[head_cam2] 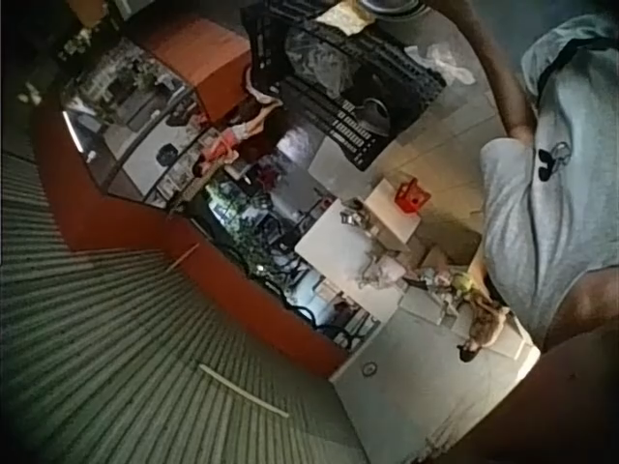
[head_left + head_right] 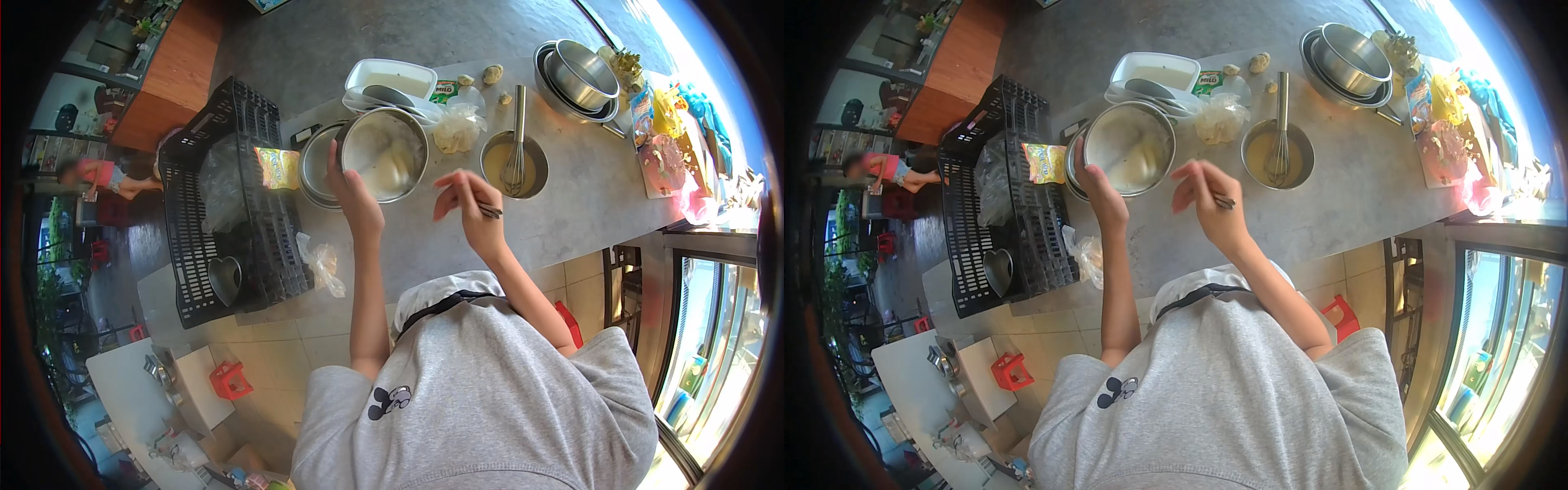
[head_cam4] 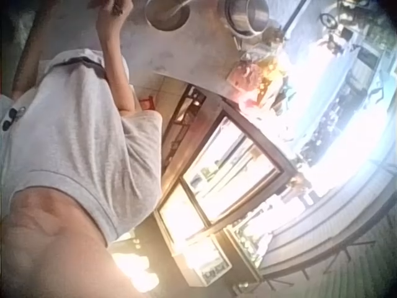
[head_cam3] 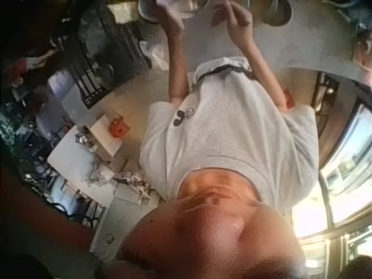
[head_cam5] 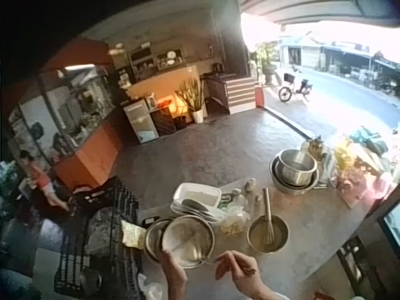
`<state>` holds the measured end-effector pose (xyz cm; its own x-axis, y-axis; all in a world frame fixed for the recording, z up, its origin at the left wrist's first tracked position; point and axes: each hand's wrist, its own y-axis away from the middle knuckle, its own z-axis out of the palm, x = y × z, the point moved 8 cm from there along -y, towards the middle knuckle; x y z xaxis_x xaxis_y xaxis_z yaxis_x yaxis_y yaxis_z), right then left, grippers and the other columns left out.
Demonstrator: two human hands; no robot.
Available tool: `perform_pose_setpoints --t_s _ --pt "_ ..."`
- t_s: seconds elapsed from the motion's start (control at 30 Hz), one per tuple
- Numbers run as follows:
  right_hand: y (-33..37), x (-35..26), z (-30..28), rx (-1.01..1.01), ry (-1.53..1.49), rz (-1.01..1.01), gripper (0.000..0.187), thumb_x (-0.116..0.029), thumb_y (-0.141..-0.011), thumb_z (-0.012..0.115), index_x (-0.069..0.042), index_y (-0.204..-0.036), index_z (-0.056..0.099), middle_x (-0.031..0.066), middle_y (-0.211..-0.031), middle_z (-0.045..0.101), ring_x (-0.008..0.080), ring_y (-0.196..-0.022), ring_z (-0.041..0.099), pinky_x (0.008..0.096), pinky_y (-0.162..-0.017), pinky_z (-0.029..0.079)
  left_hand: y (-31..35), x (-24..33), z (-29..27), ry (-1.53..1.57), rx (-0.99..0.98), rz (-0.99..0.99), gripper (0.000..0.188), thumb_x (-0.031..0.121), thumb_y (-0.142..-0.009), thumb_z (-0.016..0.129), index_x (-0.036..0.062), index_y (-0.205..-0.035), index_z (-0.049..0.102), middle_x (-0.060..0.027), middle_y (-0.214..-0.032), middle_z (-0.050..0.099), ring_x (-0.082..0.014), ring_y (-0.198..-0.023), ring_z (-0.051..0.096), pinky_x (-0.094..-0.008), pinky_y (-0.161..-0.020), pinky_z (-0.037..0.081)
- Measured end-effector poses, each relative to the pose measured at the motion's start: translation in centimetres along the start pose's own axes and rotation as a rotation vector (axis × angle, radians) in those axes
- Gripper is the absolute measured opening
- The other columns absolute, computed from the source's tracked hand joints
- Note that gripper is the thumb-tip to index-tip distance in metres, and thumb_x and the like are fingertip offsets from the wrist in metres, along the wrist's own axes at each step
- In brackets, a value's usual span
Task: Mixing a green ingredient in a small bowl and combining it with a larger mixture in a pot.
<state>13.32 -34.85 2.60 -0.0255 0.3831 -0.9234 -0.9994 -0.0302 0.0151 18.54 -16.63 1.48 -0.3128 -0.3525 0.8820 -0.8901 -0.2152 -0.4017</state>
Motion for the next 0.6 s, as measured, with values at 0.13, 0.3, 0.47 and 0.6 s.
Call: perform_pose_setpoints --t_s 0.13,0.3,0.47,0.6 --pt "0.0 -1.7 -1.9 0.318 0.099 -0.277 0.036 -0.023 -0.095 0.039 0.006 -0.086 0.057 0.0103 -0.063 0.059 0.0157 -0.056 0.06 0.0255 -0.057 0.049 -0.7 -0.1 1.0 0.029 -0.018 -0.006 0.064 0.05 -0.092 0.019 0.0013 -0.134 0.027 -0.0173 -0.135 0.029 -0.0299 -0.122 0.028 -0.0391 -0.101 0.022" --pt "-0.1 -0.7 -1.5 0.04 -0.043 -0.066 0.033 -0.021 -0.095 0.039 0.006 -0.089 0.057 0.0098 -0.064 0.06 0.0154 -0.057 0.06 0.026 -0.058 0.05 -1.1 0.3 3.1 -0.025 -0.052 0.012 0.064 0.05 -0.092 0.02 0.0022 -0.134 0.027 -0.0172 -0.134 0.029 -0.0299 -0.122 0.028 -0.0383 -0.1 0.023" --pt "0.2 -1.7 -3.2 0.177 0.053 -0.196 0.033 -0.022 -0.096 0.037 0.005 -0.091 0.057 0.0102 -0.066 0.06 0.0172 -0.061 0.061 0.027 -0.06 0.05 -1.1 1.5 4.4 -0.051 -0.085 0.017 0.065 0.052 -0.092 0.019 0.003 -0.133 0.028 -0.0179 -0.132 0.032 -0.0305 -0.117 0.032 -0.0381 -0.099 0.024" --pt "0.4 -2.3 -4.3 0.333 0.262 -0.331 0.034 -0.022 -0.095 0.038 0.005 -0.089 0.057 0.0091 -0.064 0.06 0.0156 -0.059 0.06 0.0261 -0.058 0.05 -1.3 1.5 4.8 0.034 -0.067 0.025 0.065 0.053 -0.091 0.019 0.0037 -0.134 0.028 -0.0178 -0.131 0.034 -0.0306 -0.115 0.032 -0.0387 -0.097 0.025"
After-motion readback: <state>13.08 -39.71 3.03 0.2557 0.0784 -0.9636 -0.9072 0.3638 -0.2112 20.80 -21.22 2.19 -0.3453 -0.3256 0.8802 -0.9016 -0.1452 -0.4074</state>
